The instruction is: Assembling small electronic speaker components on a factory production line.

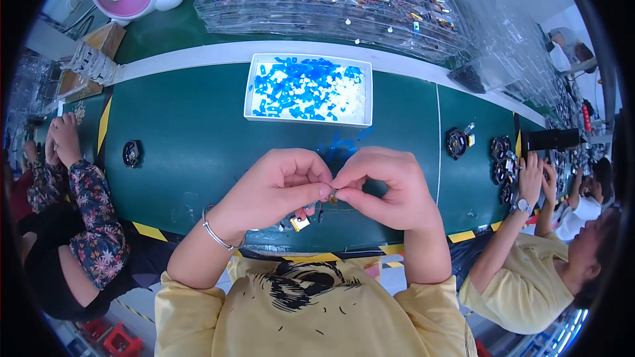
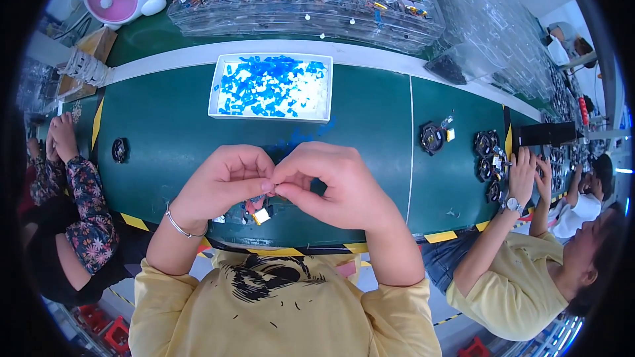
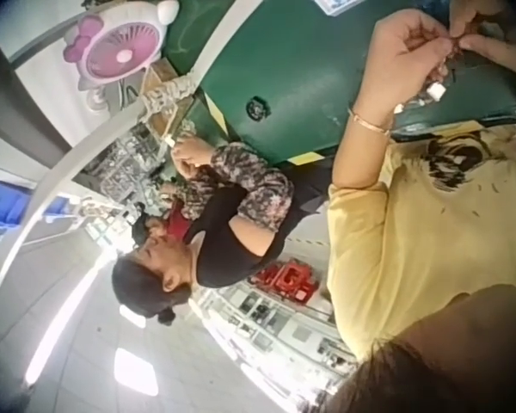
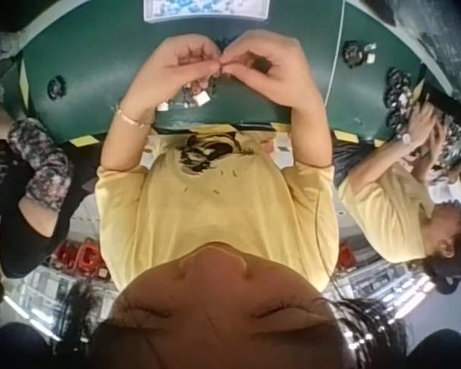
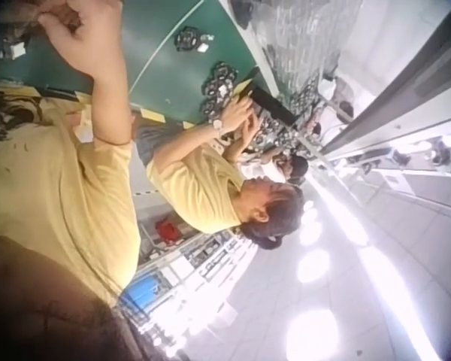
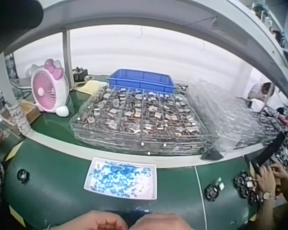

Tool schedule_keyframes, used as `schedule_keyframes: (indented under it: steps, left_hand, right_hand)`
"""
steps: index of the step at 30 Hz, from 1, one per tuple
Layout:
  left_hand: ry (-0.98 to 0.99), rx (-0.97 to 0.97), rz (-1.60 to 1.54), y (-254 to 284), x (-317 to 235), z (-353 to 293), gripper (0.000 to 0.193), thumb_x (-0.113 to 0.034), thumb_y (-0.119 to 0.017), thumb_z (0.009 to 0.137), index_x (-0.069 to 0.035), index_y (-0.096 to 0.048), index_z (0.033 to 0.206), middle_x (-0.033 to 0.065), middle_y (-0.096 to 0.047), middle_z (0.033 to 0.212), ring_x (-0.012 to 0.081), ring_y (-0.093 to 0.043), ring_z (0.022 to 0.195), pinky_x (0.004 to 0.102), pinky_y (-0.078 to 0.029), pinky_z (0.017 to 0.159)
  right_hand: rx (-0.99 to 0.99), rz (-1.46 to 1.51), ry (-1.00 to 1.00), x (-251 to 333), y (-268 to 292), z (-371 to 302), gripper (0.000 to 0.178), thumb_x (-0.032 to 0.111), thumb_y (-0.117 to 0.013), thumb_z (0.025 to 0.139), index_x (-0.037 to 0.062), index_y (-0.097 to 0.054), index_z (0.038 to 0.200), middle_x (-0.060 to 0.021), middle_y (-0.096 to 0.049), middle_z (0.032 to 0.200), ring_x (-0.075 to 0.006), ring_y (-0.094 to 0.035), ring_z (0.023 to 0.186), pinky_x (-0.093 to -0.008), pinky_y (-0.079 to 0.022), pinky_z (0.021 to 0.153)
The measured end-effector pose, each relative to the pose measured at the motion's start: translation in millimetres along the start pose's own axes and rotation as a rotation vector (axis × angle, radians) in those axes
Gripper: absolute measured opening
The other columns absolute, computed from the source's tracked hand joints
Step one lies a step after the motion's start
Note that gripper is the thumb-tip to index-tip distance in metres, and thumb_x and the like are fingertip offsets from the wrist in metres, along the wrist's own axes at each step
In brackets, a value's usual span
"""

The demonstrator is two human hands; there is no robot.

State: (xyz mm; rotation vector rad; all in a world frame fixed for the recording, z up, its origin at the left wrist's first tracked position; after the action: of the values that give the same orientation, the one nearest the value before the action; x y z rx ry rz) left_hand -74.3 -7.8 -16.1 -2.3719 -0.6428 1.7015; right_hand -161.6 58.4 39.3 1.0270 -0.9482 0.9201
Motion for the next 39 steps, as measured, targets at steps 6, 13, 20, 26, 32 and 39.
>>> schedule_keyframes:
  steps: [6,13,20,26,32,39]
  left_hand:
    - [-0.119,-0.110,0.010,3.0,-9.0,-1.8,0.003,-0.003,-0.061,0.087,-0.001,-0.059,0.086,0.0009,-0.061,0.074,0.0046,-0.057,0.059,0.0165,-0.044,0.052]
    - [-0.254,-0.259,0.105,8.2,-18.3,-7.4,0.005,-0.003,-0.060,0.088,0.001,-0.062,0.089,0.0014,-0.061,0.075,0.0040,-0.055,0.059,0.0169,-0.043,0.052]
    - [-0.249,-0.233,0.103,11.8,-13.7,-6.0,0.006,-0.003,-0.061,0.087,0.001,-0.064,0.089,0.0018,-0.063,0.075,0.0034,-0.053,0.060,0.0174,-0.042,0.053]
    - [-0.231,-0.252,0.103,15.4,-18.3,-5.4,0.006,-0.004,-0.061,0.087,0.001,-0.065,0.088,0.0013,-0.063,0.076,0.0032,-0.054,0.062,0.0169,-0.042,0.055]
    - [-0.233,-0.266,0.108,16.8,-15.1,-4.0,0.007,-0.005,-0.061,0.087,0.001,-0.065,0.088,0.0009,-0.063,0.074,0.0027,-0.053,0.061,0.0167,-0.041,0.053]
    - [-0.202,-0.257,0.039,22.7,-16.2,-4.2,0.008,-0.005,-0.060,0.088,0.001,-0.065,0.091,0.0018,-0.065,0.078,0.0025,-0.055,0.064,0.0163,-0.043,0.056]
  right_hand:
    - [-0.244,0.046,-0.062,-14.8,1.1,-0.3,0.015,-0.006,-0.070,0.073,-0.0002,-0.067,0.086,-0.0063,-0.062,0.076,-0.0115,-0.058,0.066,-0.0223,-0.044,0.056]
    - [-0.385,-0.106,0.016,-9.1,9.1,-0.8,0.015,-0.005,-0.070,0.071,-0.0010,-0.066,0.086,-0.0081,-0.063,0.077,-0.0140,-0.060,0.066,-0.0243,-0.047,0.057]
    - [-0.385,-0.518,0.407,27.8,-4.6,-1.2,0.018,-0.006,-0.068,0.065,0.0011,-0.065,0.081,-0.0090,-0.063,0.074,-0.0186,-0.060,0.060,-0.0262,-0.048,0.054]
    - [-0.357,-0.485,0.255,16.2,9.0,11.1,0.016,-0.005,-0.068,0.063,0.0024,-0.063,0.076,-0.0080,-0.061,0.071,-0.0211,-0.061,0.061,-0.0281,-0.049,0.054]
    - [-0.347,-0.551,0.360,27.6,-3.8,8.7,0.013,-0.004,-0.067,0.065,0.0032,-0.061,0.074,-0.0067,-0.062,0.072,-0.0180,-0.061,0.063,-0.0273,-0.049,0.055]
    - [-0.513,-0.414,0.085,-18.1,35.3,22.1,0.013,-0.006,-0.064,0.071,0.0015,-0.063,0.082,-0.0085,-0.062,0.076,-0.0171,-0.061,0.063,-0.0250,-0.048,0.057]
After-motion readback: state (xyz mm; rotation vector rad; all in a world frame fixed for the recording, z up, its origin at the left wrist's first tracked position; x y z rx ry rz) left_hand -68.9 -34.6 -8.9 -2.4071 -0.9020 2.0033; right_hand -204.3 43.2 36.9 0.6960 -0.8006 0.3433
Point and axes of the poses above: each hand's wrist, its own z-axis towards the middle knuckle, its own y-axis out of the back of the hand, x = y × z, the point moved 9 cm from there along z, towards the middle knuckle
